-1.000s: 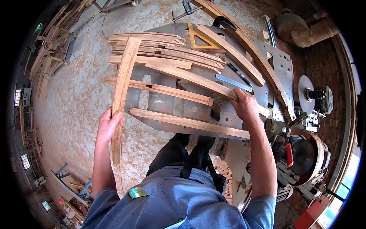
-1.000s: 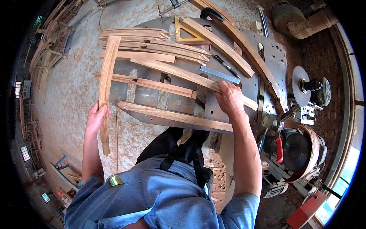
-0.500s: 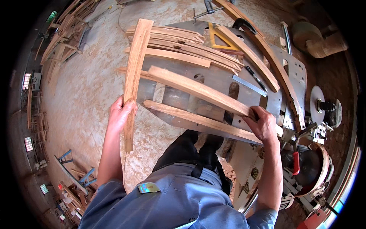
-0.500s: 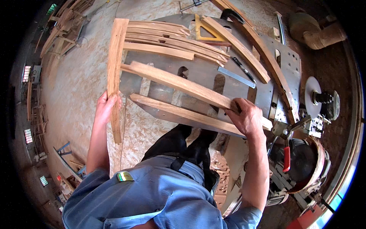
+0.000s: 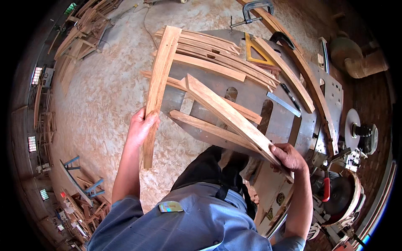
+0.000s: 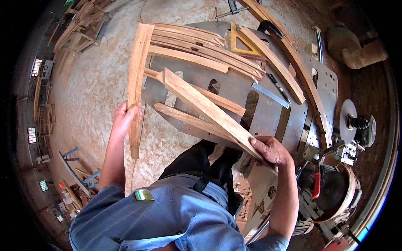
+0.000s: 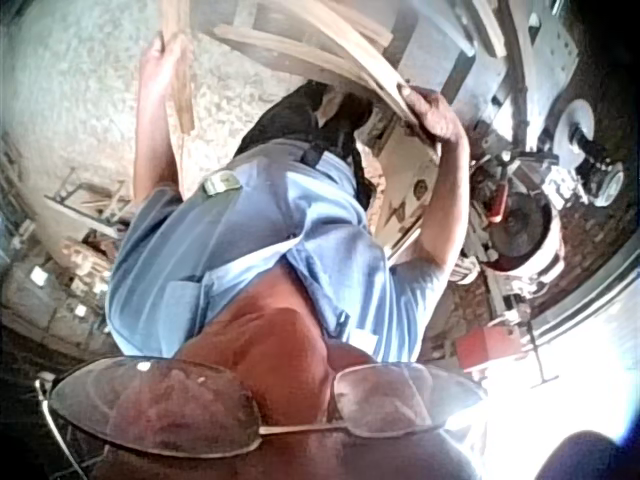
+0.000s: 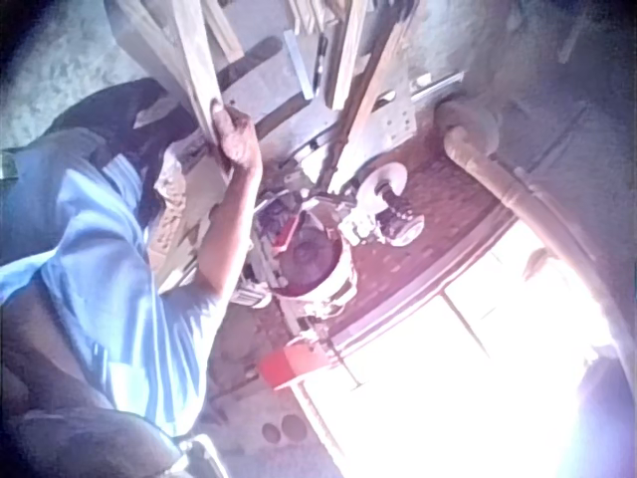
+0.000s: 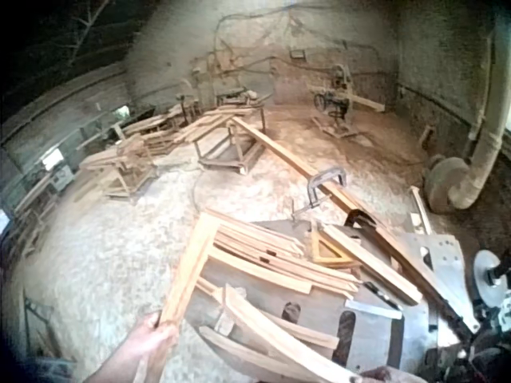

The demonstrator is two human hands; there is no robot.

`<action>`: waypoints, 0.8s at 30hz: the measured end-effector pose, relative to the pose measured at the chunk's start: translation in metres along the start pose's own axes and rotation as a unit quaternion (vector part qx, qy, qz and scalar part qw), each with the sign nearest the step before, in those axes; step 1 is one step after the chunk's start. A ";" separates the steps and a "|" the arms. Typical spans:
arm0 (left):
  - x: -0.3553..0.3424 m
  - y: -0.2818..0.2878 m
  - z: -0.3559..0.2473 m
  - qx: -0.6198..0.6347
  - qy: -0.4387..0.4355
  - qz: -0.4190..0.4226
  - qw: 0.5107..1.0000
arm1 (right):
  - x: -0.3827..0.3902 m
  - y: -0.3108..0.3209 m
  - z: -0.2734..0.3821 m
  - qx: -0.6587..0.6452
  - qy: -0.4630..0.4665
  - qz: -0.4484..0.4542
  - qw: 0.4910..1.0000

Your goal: The person uses a miter saw to cut several thin wooden strips to length. They repeatedly position each strip against the saw fence, lower the blade to cut, and then remove the finished piece. The person also briefly uses a hammer to tap a strip into alignment before cutting.

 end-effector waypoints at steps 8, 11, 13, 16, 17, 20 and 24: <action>0.006 -0.001 0.005 0.036 -0.002 0.004 0.999 | 0.003 -0.022 -0.020 -0.153 0.009 0.046 0.987; 0.008 -0.002 0.008 0.048 0.010 0.000 0.999 | 0.010 -0.021 -0.002 -0.153 0.049 0.026 0.987; 0.009 -0.004 0.006 0.051 0.005 0.005 0.999 | 0.016 -0.020 0.007 -0.198 0.077 0.014 0.977; 0.010 -0.004 0.007 0.036 0.017 -0.005 0.999 | 0.021 -0.021 0.029 -0.213 0.118 -0.003 0.970; 0.011 -0.006 0.006 0.039 0.016 -0.004 0.999 | 0.020 -0.019 0.036 -0.200 0.151 -0.037 0.967; 0.013 -0.006 0.005 0.041 0.009 -0.004 0.999 | 0.020 -0.016 0.052 -0.173 0.195 -0.123 0.957; 0.008 -0.003 0.008 0.038 -0.005 0.000 0.999 | 0.023 -0.015 0.040 -0.182 0.240 -0.169 0.939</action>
Point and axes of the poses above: each hand's wrist, its own x-axis away from the middle knuckle, its own y-axis out of the back of the hand, z = x × y, the point moved 5 cm from there along -x, towards the middle knuckle, and after that the axes turned 15 degrees about y, right-handed, at the moved point
